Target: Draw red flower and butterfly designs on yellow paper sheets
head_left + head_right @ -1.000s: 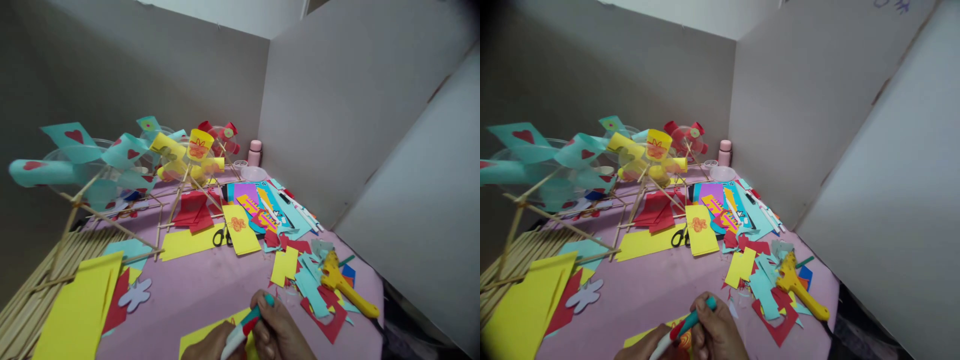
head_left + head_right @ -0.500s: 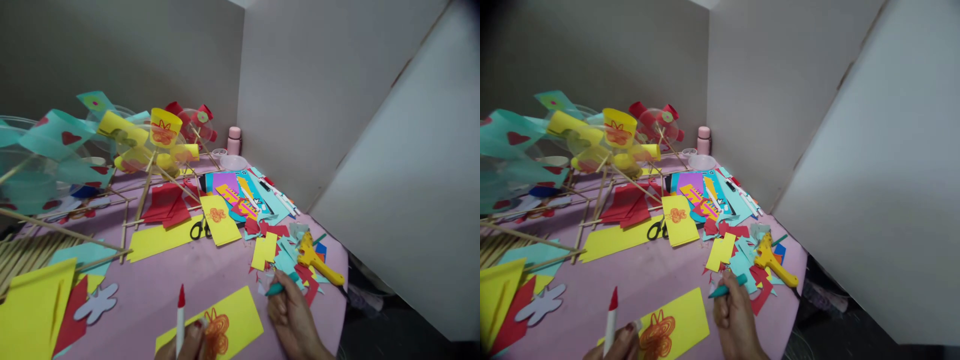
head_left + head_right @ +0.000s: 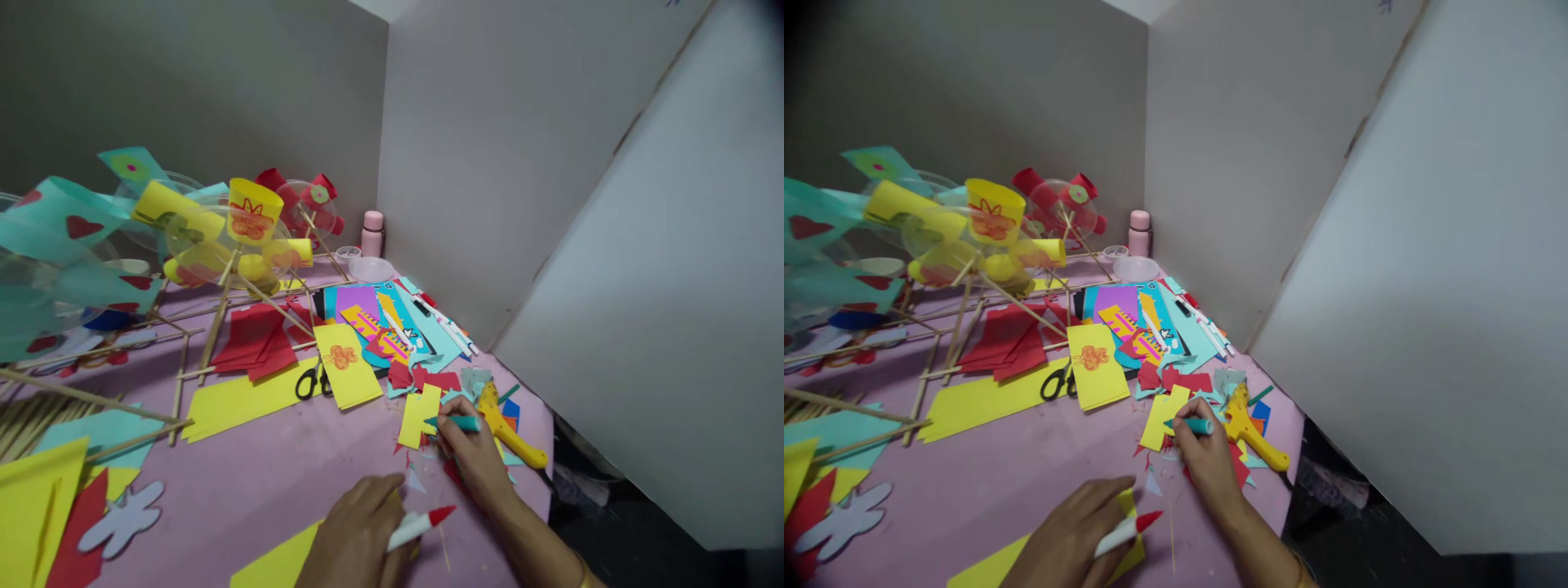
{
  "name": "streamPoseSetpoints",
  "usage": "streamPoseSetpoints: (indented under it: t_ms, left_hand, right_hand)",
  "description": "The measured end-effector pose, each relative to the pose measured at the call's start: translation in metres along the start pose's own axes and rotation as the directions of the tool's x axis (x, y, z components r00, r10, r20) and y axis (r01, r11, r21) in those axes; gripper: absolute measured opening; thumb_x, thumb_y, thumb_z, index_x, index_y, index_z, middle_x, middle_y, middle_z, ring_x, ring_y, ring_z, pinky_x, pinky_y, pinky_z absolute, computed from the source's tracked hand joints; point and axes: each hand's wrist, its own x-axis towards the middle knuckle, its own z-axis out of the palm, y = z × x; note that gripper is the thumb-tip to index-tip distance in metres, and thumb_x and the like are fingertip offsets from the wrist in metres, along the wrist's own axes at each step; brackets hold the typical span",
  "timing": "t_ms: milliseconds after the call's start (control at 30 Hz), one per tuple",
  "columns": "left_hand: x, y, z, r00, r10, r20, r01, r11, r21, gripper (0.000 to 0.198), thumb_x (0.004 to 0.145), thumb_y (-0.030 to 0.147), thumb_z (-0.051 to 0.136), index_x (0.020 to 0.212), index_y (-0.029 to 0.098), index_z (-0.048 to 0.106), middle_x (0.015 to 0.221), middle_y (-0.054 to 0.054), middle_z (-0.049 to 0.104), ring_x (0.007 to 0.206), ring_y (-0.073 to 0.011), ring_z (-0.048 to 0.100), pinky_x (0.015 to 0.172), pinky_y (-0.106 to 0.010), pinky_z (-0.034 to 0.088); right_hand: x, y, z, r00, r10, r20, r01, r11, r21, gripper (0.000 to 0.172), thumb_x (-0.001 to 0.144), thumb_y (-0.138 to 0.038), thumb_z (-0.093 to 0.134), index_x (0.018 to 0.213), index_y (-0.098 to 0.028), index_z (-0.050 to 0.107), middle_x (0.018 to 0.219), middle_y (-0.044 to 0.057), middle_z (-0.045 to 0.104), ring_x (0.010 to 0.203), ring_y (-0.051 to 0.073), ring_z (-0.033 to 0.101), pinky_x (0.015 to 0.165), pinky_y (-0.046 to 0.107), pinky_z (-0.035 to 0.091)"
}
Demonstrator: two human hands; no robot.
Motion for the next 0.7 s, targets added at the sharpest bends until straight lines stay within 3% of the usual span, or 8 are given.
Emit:
streamPoseSetpoints:
  t_ms: [67,200,433,700]
  left_hand:
    - [0.021,0.002,0.006,0.997,-0.027,0.071,0.023,0.998,0.067,0.023,0.083,0.017,0.05,0.097,0.02,0.067,0.127,-0.01,0.058,0.118,-0.0248,0.052,0.1,-0.039,0.041]
    - [0.043,0.0,0.02,0.992,-0.097,0.079,0.089,0.991,0.096,0.021,0.085,0.018,0.051,0.098,0.016,0.068,0.13,-0.014,0.055,0.119,-0.0289,0.051,0.102,-0.046,0.038]
    - [0.047,-0.005,0.02,0.983,-0.138,0.118,0.13,0.988,0.08,0.022,0.087,0.016,0.05,0.103,0.015,0.066,0.124,-0.013,0.059,0.113,-0.0245,0.056,0.099,-0.039,0.043]
    - [0.046,-0.006,0.027,0.989,-0.13,0.072,0.126,0.99,0.056,0.018,0.087,0.014,0.048,0.091,0.014,0.066,0.119,-0.015,0.061,0.102,-0.0239,0.063,0.089,-0.036,0.05]
  right_hand:
    - [0.01,0.0,-0.004,0.997,-0.064,0.035,0.066,0.995,-0.07,0.012,0.073,-0.027,0.062,0.073,-0.021,0.051,0.061,-0.007,0.048,0.054,0.011,0.041,0.051,0.022,0.032]
    - [0.016,0.003,-0.001,0.984,-0.1,0.146,0.126,0.976,-0.176,0.008,0.071,-0.023,0.059,0.068,-0.02,0.053,0.058,-0.006,0.048,0.054,0.013,0.043,0.052,0.024,0.033]
    - [0.018,0.012,0.0,0.96,-0.101,0.261,0.173,0.948,-0.268,0.006,0.074,-0.021,0.056,0.069,-0.02,0.053,0.058,-0.006,0.046,0.054,0.013,0.04,0.05,0.023,0.03]
    - [0.016,0.01,-0.003,0.975,-0.115,0.192,0.166,0.947,-0.274,0.01,0.077,-0.025,0.053,0.069,-0.02,0.051,0.059,-0.006,0.046,0.053,0.013,0.042,0.05,0.023,0.033]
